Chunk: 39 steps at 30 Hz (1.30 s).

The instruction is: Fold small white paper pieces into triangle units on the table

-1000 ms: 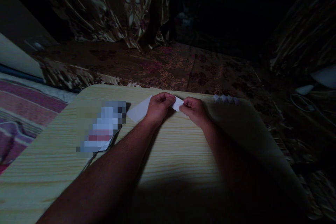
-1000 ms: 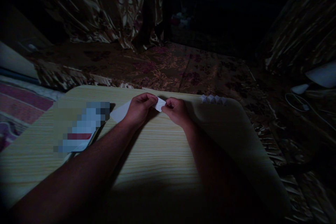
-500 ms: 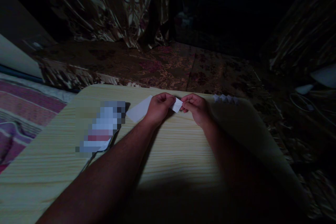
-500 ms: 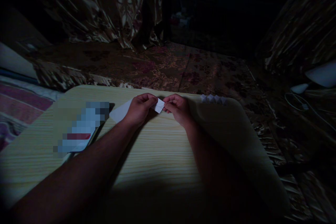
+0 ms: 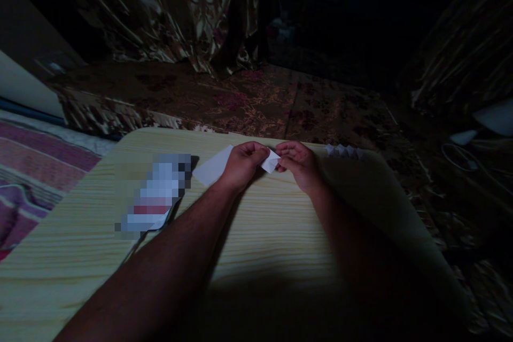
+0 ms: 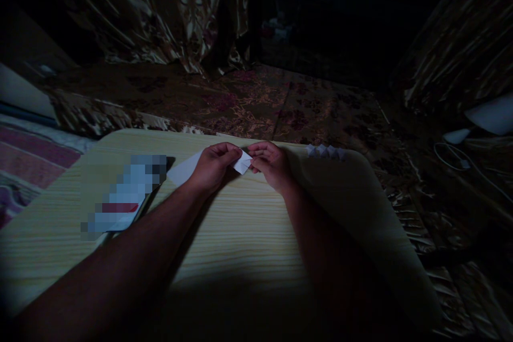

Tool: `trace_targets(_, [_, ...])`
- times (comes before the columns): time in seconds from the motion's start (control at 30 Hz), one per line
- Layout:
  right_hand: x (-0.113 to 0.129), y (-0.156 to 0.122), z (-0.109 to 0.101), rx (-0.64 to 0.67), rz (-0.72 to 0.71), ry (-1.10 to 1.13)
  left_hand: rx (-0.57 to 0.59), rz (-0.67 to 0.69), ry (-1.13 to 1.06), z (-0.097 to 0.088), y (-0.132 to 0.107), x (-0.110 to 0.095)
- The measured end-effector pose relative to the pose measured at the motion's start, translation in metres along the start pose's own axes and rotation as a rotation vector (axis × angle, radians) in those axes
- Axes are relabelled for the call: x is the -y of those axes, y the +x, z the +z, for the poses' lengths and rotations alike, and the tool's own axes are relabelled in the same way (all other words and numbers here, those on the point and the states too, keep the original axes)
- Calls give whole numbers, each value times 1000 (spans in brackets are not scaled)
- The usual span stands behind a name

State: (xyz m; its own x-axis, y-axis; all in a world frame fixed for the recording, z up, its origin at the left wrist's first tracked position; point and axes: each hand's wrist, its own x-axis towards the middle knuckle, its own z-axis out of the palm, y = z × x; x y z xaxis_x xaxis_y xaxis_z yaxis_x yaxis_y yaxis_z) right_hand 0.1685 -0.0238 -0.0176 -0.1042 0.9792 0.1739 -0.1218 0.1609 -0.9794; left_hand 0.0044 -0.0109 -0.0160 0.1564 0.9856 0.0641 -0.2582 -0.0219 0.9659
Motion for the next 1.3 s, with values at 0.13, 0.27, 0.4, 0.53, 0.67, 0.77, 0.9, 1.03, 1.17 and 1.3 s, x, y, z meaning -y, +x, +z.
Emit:
trace_targets(0.13, [0, 0, 1, 21, -13, -36, 11, 14, 13, 2, -2, -2])
trace_targets(0.27, [1, -2, 0, 56, -33, -23, 20, 4, -1, 1, -2, -2])
trace_targets(0.4, [3, -2, -1, 92, -17, -32, 12, -7, 10, 1, -2, -2])
trace_targets(0.53, [3, -2, -3, 106, -2, -35, 25, -16, 18, 2, -3, -4])
trace_targets(0.67, [1, -2, -4, 118, 25, -40, 35, -31, 2, 1, -3, -3])
trace_targets(0.77, [0, -1, -5, 132, 22, -22, 52, -33, 8, 1, -4, -3])
trace_targets(0.9, [0, -1, -4, 134, 21, -10, 68, -29, 44, 1, -4, -4])
trace_targets(1.03, [-1, 0, -3, 95, 50, -17, 95, -19, 71, 0, -4, -4])
trace_targets(1.17, [-4, 2, -2, 54, 40, -27, 131, -24, 66, -1, -3, -2])
trace_targets(1.3, [-6, 3, -1, 12, 46, -49, 147, -24, 85, -1, -3, -1])
